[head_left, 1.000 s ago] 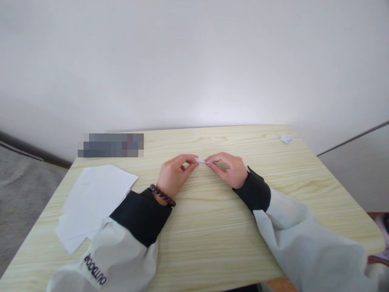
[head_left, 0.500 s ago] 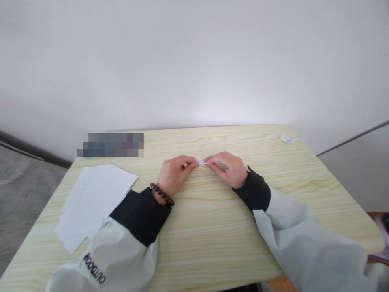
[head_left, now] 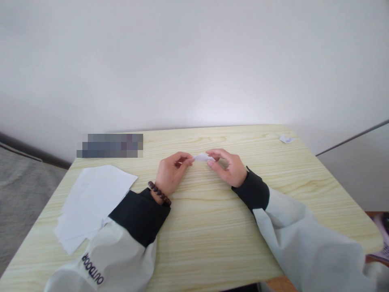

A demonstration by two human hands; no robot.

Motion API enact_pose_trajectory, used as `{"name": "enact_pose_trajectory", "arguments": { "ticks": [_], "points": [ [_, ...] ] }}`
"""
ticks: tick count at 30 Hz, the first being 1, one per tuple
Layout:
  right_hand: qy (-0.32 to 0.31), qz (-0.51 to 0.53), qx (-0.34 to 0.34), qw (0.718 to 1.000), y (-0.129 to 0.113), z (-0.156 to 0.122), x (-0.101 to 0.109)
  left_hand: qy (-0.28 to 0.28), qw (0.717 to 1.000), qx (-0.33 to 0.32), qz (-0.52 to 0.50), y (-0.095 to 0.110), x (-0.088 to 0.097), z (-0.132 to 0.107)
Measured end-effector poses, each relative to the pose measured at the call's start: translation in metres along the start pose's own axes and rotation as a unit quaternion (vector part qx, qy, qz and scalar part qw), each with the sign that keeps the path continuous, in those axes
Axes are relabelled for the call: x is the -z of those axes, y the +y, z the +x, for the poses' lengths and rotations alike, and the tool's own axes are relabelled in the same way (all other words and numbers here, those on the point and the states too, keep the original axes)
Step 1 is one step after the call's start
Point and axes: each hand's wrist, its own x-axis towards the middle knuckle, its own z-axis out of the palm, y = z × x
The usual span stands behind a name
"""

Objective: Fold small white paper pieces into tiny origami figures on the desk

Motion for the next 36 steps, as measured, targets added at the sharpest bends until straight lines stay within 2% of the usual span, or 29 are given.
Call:
{"name": "enact_pose_trajectory", "arguments": {
  "ticks": [5, 9, 16, 23, 31, 36],
  "points": [
    [-0.012, -0.013, -0.028, 0.999, 0.001, 0.001, 0.001, 0.022, 0.999, 0.042, -0.024, -0.004, 0.0, 0.001],
    [-0.024, 0.015, -0.044, 0.999, 0.0, 0.002, 0.002, 0.024, 0.998, 0.052, -0.02, -0.004, -0.001, 0.0],
    [-0.012, -0.008, -0.052, 0.999, 0.001, 0.002, 0.0, 0.02, 0.998, 0.054, -0.021, 0.0, 0.0, -0.001],
    [-0.007, 0.01, -0.061, 0.998, 0.001, 0.002, 0.0, 0.017, 0.998, 0.062, -0.021, 0.002, 0.0, -0.001],
    [0.037, -0.019, -0.089, 0.995, 0.005, 0.001, -0.003, -0.009, 0.999, 0.042, -0.004, 0.003, 0.0, -0.001],
    [0.012, -0.059, -0.059, 0.996, 0.007, 0.002, -0.002, -0.022, 0.998, 0.03, 0.047, 0.006, 0.001, -0.001]
  ]
}}
